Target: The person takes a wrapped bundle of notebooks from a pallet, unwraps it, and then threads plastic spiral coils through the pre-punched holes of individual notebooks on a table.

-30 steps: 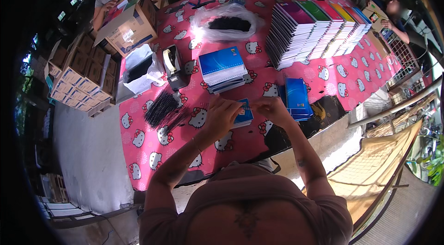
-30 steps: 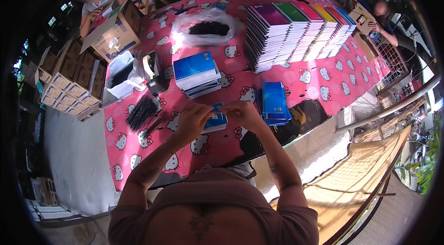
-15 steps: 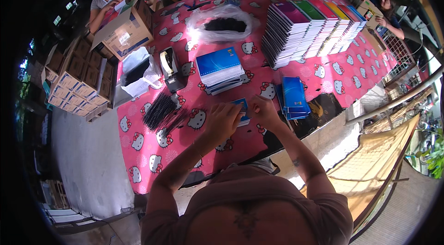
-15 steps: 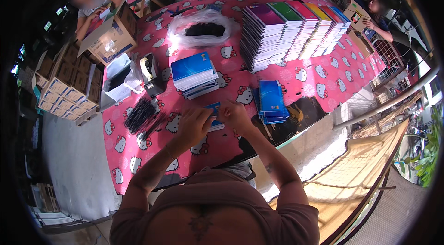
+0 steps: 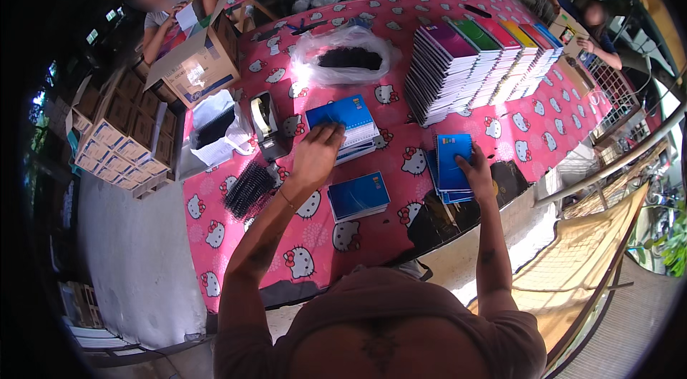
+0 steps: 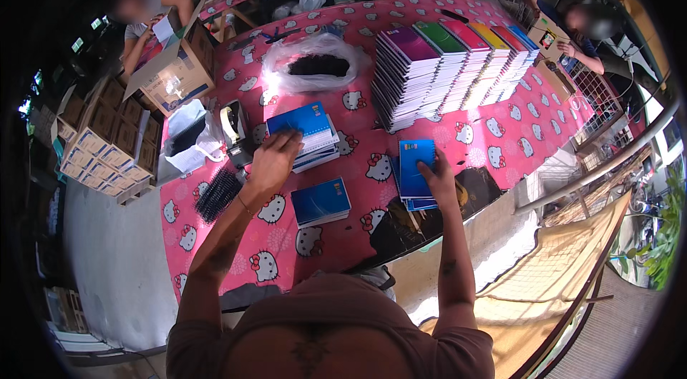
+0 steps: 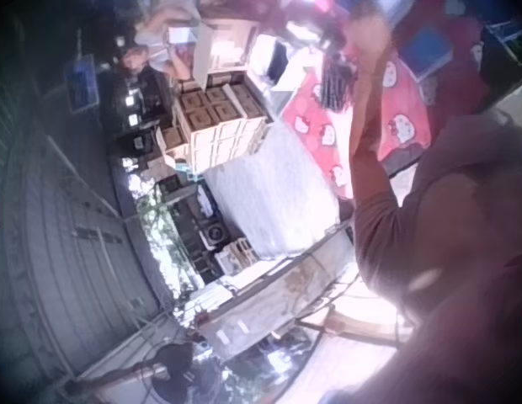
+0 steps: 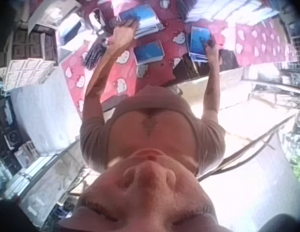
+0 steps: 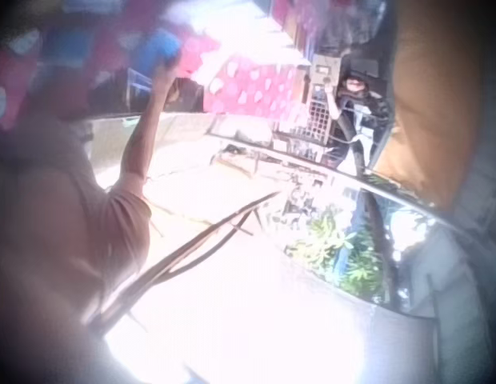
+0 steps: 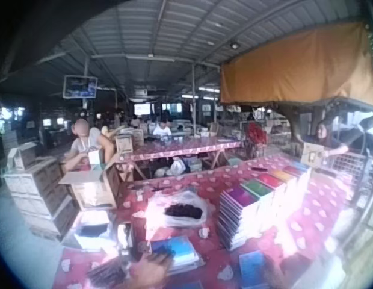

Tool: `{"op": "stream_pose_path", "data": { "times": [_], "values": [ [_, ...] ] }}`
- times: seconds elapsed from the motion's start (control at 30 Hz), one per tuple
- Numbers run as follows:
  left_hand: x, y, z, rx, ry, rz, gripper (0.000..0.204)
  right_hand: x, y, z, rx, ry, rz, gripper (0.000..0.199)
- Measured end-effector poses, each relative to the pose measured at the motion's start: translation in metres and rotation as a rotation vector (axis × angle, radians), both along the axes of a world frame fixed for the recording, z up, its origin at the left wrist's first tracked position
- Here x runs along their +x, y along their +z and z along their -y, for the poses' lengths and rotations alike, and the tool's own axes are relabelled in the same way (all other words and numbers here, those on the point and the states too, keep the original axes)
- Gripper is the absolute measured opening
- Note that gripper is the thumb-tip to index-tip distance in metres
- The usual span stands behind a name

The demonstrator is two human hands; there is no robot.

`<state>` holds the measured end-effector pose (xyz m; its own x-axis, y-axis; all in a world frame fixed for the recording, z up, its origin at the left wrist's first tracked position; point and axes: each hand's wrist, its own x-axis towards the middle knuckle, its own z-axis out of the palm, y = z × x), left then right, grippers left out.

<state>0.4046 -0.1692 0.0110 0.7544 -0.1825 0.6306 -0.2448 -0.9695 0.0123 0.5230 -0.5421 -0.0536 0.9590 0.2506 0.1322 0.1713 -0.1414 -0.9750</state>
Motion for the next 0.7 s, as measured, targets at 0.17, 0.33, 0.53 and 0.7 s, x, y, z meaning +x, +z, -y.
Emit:
{"op": "stream_pose_path", "data": {
  "times": [0.17,0.33,0.53,0.7],
  "values": [
    [-0.013,-0.004,-0.007,0.122,-0.005,0.031,0.029,0.002,-0.017,-0.020,-0.815,-0.308,0.424,0.072],
    [-0.004,0.001,-0.005,-0.042,-0.033,-0.016,0.025,-0.028,-0.011,-0.109,-0.235,0.064,0.496,0.069],
    [0.009,0.023,-0.022,-0.391,-0.098,-0.148,0.021,-0.037,0.010,-0.179,-0.089,0.161,0.379,0.069],
    [0.009,0.034,-0.019,-0.373,0.028,0.026,0.022,-0.033,0.022,-0.190,-0.012,0.149,0.520,0.074]
  ]
}}
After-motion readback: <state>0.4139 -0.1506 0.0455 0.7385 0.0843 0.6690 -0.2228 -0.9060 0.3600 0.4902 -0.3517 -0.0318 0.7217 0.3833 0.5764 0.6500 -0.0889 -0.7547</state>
